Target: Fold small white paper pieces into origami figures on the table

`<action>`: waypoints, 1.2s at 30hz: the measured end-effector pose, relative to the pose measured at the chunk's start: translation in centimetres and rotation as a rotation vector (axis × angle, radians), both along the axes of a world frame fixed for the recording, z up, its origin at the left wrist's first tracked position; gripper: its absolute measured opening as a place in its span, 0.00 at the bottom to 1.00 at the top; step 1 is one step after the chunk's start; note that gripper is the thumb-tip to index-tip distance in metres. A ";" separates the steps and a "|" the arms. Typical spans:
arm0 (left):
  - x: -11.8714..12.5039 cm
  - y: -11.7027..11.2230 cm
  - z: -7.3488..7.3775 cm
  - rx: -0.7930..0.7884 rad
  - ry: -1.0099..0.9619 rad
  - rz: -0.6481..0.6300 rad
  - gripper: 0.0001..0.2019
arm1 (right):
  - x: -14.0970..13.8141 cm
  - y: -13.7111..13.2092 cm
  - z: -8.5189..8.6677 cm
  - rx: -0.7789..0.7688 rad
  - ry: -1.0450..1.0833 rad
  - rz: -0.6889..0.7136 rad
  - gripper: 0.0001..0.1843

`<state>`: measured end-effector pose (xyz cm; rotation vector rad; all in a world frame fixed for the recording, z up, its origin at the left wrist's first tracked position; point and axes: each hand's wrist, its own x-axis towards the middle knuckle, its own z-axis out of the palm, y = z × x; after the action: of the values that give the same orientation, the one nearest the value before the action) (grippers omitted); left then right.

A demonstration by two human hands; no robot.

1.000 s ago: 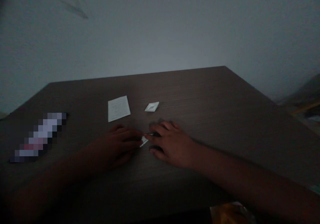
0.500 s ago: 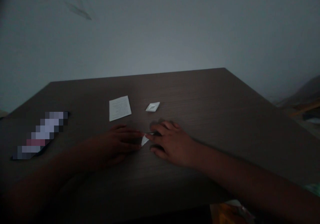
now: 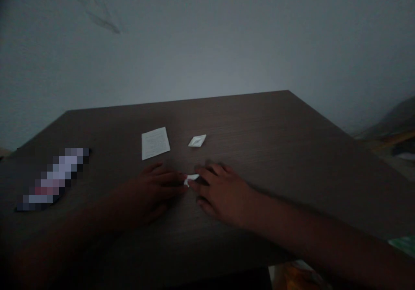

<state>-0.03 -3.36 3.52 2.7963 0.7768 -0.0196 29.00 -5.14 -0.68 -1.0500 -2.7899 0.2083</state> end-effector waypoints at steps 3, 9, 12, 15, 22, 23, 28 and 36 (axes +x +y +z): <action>0.2 -0.4 -0.1 0.017 0.035 0.031 0.21 | -0.1 -0.8 0.5 0.011 -0.024 -0.015 0.27; 0.2 -0.6 -0.3 0.025 0.027 0.034 0.21 | 0.3 -0.4 0.8 -0.011 -0.032 -0.063 0.23; 0.2 -0.8 -0.4 0.023 0.054 0.039 0.21 | 0.9 0.5 0.8 0.021 -0.052 -0.151 0.21; 0.1 -0.9 -0.5 0.038 0.048 0.025 0.22 | 1.4 1.3 1.0 0.029 -0.099 -0.192 0.20; 0.2 -0.7 -0.9 0.043 0.028 0.028 0.20 | 0.3 0.4 1.1 0.049 -0.030 -0.152 0.21; 0.3 -0.7 -0.9 0.041 0.028 0.028 0.19 | 0.0 0.1 1.0 0.039 -0.035 -0.136 0.20; 0.3 -0.9 -0.9 0.052 0.039 0.036 0.20 | -0.4 -0.3 1.1 0.024 -0.105 -0.224 0.18; 0.4 -1.8 -1.3 0.068 0.003 0.052 0.25 | 0.0 -0.2 1.0 0.053 -0.115 -0.215 0.19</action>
<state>0.37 -5.13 2.20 2.8389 0.8669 0.0116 29.01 -5.34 0.37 -1.3777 -2.7349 0.0486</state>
